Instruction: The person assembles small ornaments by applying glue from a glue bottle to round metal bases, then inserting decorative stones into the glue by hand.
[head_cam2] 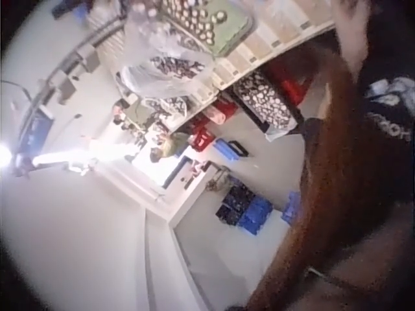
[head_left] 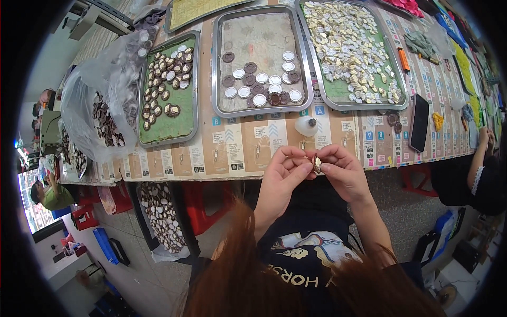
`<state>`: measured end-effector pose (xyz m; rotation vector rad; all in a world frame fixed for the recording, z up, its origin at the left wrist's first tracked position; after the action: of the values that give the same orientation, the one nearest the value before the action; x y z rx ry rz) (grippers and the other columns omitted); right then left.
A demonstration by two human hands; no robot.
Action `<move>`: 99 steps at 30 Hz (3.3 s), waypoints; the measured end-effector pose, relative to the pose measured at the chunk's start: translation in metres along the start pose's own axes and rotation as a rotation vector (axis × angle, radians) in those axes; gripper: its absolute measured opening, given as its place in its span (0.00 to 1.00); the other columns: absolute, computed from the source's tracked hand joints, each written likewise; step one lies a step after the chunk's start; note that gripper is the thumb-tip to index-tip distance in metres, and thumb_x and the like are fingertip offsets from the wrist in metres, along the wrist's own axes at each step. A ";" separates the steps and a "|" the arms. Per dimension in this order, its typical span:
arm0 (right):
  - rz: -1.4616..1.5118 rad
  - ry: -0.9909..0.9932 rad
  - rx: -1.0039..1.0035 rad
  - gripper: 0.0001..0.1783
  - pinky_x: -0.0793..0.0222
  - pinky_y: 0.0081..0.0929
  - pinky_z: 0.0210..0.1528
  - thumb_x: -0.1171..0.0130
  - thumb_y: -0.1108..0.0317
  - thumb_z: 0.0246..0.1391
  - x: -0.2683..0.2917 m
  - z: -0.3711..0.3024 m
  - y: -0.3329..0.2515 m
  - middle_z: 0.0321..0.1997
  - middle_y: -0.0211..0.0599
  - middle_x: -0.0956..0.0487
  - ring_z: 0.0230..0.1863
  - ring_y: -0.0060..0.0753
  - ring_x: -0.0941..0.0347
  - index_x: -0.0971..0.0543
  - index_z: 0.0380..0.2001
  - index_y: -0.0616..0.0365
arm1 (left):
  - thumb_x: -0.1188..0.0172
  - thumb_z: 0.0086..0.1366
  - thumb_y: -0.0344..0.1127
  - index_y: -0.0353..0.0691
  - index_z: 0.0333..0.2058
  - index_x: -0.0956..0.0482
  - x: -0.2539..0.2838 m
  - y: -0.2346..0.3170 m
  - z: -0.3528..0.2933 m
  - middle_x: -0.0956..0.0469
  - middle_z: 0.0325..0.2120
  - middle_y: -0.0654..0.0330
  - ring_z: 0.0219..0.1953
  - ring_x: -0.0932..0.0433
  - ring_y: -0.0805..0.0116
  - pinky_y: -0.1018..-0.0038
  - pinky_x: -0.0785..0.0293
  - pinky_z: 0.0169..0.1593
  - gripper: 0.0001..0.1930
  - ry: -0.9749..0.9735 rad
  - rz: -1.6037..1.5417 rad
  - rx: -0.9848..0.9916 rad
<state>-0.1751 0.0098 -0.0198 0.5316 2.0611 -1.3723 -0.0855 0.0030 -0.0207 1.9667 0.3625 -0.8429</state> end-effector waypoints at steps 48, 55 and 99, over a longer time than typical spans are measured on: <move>-0.205 0.000 0.112 0.18 0.33 0.24 0.41 0.52 0.67 0.51 -0.014 0.022 -0.022 0.38 0.41 0.28 0.37 0.27 0.29 0.35 0.43 0.66 | 0.52 0.59 0.27 0.34 0.38 0.33 0.013 0.010 0.028 0.28 0.34 0.60 0.37 0.29 0.74 0.77 0.31 0.44 0.08 -0.202 0.247 0.068; -0.211 0.114 0.152 0.18 0.34 0.22 0.40 0.49 0.72 0.48 -0.015 0.008 -0.037 0.39 0.39 0.30 0.39 0.26 0.31 0.36 0.44 0.65 | 0.55 0.62 0.35 0.38 0.48 0.40 0.027 0.004 0.022 0.30 0.41 0.57 0.41 0.28 0.64 0.72 0.30 0.44 0.16 -0.119 -0.230 0.151; -0.820 0.318 0.677 0.19 0.40 0.16 0.33 0.33 0.73 0.33 -0.019 -0.029 -0.084 0.29 0.31 0.33 0.30 0.20 0.38 0.32 0.29 0.61 | 0.56 0.62 0.39 0.40 0.45 0.35 0.019 -0.001 0.019 0.32 0.44 0.54 0.43 0.30 0.65 0.69 0.33 0.47 0.14 -0.174 -0.482 0.153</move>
<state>-0.2213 0.0045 0.0585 0.1455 2.1147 -2.6561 -0.0802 -0.0140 -0.0404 1.9540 0.7018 -1.3730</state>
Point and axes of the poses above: each hand's wrist, its own z-axis towards the middle knuckle, its own x-axis out of the back of the hand, y = z × x, the point moved 10 cm from there along z, towards the middle knuckle
